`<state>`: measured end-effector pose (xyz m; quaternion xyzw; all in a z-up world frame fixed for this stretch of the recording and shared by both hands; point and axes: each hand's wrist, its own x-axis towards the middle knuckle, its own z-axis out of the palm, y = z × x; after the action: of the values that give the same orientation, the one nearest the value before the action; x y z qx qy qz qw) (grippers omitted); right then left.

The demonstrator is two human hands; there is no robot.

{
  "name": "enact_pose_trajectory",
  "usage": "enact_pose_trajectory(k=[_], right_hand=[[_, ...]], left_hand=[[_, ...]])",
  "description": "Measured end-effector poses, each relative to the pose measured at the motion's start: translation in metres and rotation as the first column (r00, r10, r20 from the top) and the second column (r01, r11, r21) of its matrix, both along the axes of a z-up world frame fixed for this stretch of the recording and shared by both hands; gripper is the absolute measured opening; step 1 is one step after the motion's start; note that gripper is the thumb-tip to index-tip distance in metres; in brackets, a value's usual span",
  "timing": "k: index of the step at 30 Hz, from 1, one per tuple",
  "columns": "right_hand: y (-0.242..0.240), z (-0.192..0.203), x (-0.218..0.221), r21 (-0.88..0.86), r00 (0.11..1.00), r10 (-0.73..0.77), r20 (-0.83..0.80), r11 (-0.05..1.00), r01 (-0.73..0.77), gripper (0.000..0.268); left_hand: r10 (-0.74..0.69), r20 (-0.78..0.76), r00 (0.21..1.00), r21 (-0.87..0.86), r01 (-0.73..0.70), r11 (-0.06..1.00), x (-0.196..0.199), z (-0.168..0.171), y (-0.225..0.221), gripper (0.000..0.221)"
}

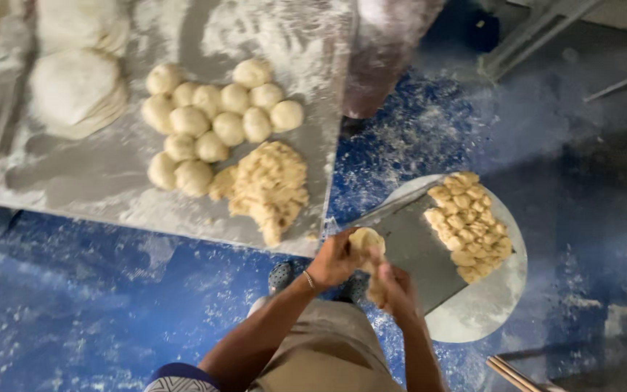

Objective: The person shapes portions of dough by hand, rolling them into rounded balls and placing them on a metal tray or grouping them on a floured metal table.

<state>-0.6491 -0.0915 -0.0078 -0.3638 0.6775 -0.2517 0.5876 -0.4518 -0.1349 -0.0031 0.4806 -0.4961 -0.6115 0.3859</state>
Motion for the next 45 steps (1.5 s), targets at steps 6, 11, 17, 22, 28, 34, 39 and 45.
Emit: enact_pose_trajectory(k=[6, 11, 17, 22, 28, 34, 39, 45], right_hand=[[0.009, 0.013, 0.04, -0.262, 0.918, 0.15, -0.368, 0.93, -0.257, 0.047], [0.028, -0.002, 0.048, -0.155, 0.988, -0.157, 0.017, 0.975, 0.157, 0.062], [0.018, 0.045, 0.074, -0.331, 0.742, -0.114, 0.661, 0.843, 0.424, 0.042], [0.022, 0.076, 0.109, -0.72, 0.914, -0.015, -0.406, 0.621, -0.31, 0.045], [0.0, 0.084, 0.078, -0.681, 0.843, 0.459, 0.281, 0.714, -0.162, 0.059], [-0.009, 0.047, 0.069, -0.306, 0.707, 0.225, 0.671, 0.952, -0.012, 0.073], [0.017, 0.03, 0.083, -0.534, 0.994, 0.025, -0.107, 0.842, -0.078, 0.057], [0.012, 0.075, 0.072, -0.366, 0.839, 0.37, 0.399, 0.903, -0.224, 0.057]], left_hand=[[-0.169, -0.222, 0.96, -0.115, 0.147, 0.982, 0.065, -0.019, 0.038, 0.05], [0.123, -0.333, 0.935, 0.128, -0.085, 0.988, 0.092, -0.052, 0.043, 0.026], [0.348, -0.227, 0.91, 0.252, -0.29, 0.923, 0.077, -0.026, 0.04, 0.031], [0.172, -0.474, 0.863, 0.156, -0.11, 0.982, 0.064, 0.016, 0.033, 0.029], [-0.038, -0.418, 0.907, 0.03, 0.056, 0.998, 0.073, 0.026, 0.038, 0.031], [-0.195, -0.299, 0.934, -0.058, 0.186, 0.981, 0.068, 0.023, 0.037, 0.052], [-0.261, -0.055, 0.964, -0.376, 0.222, 0.9, 0.088, 0.042, 0.034, 0.059], [-0.262, -0.226, 0.938, -0.148, 0.233, 0.961, 0.112, 0.032, 0.012, 0.091]])
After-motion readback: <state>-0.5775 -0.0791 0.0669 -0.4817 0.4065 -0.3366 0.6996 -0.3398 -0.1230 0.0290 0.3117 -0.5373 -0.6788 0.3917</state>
